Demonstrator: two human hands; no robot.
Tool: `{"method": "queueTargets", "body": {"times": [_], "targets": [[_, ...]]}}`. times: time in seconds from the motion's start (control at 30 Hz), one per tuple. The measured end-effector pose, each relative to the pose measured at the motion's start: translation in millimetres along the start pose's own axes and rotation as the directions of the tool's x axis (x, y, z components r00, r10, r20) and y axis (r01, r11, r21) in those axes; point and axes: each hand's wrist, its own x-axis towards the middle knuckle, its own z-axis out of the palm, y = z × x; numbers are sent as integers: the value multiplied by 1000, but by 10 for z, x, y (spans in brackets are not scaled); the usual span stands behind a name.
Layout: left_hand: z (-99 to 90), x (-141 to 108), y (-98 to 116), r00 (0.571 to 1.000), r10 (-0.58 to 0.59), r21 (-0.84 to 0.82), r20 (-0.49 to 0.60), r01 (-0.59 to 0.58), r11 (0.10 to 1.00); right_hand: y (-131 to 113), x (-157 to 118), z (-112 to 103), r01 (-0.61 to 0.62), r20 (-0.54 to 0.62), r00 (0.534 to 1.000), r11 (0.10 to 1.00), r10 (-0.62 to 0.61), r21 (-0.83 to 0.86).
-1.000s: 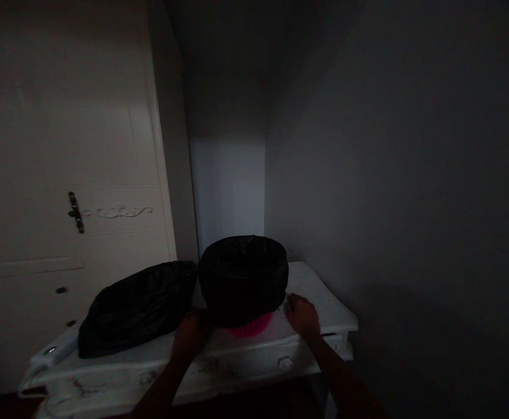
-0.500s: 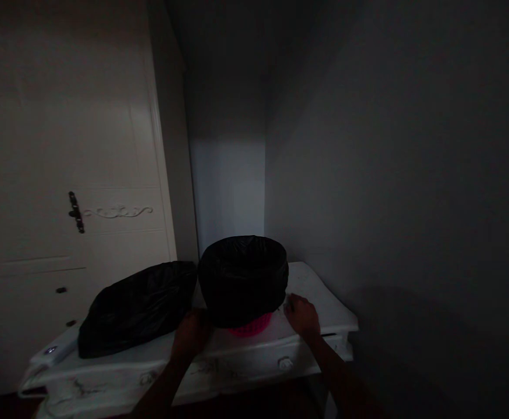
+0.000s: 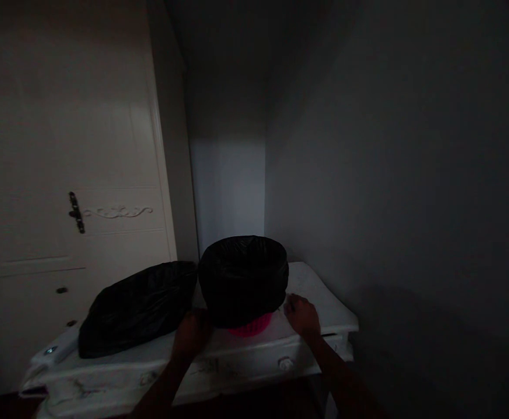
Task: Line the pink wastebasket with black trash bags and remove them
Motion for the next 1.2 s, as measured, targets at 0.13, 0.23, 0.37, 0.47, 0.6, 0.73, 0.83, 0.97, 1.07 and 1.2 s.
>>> {"method": "queueTargets", "body": {"times": [0.13,0.23,0.37,0.47,0.6,0.73,0.83,0.97,1.07,1.2], "targets": [[7,5,-3,1000,17,-8,-9,-17,1000,-3,1,5,3,-15,1000,1000,-2,6],[20,9,-18,1000,17,-15,-20,-17,1000,1,-2,9,2,-15,1000,1000,-2,22],[23,5,-28,999,7,-18,-43,-8,1000,15,-9,14,15,-25,1000,1000,-15,26],[16,3,-27,999,5,-13,-44,-6,1000,19,-8,21,8,-25,1000,1000,-7,11],[26,13,-37,1000,14,-22,-24,-15,1000,19,6,37,2,-9,1000,1000,-1,2],[84,37,-82,999,30,-30,-32,-31,999,29,15,54,2,-16,1000,1000,-2,6],[129,44,-109,997,37,-74,-64,-42,996,26,10,42,9,-15,1000,1000,-9,8],[143,17,-93,987,75,-222,-145,-107,969,11,6,24,-3,-11,1000,1000,3,29],[153,-7,-92,965,176,-261,-195,-224,939,37,12,83,22,-37,999,990,-18,137],[193,-12,-169,935,164,-286,-314,-257,923,71,-21,174,208,-327,943,885,-68,417]]}}
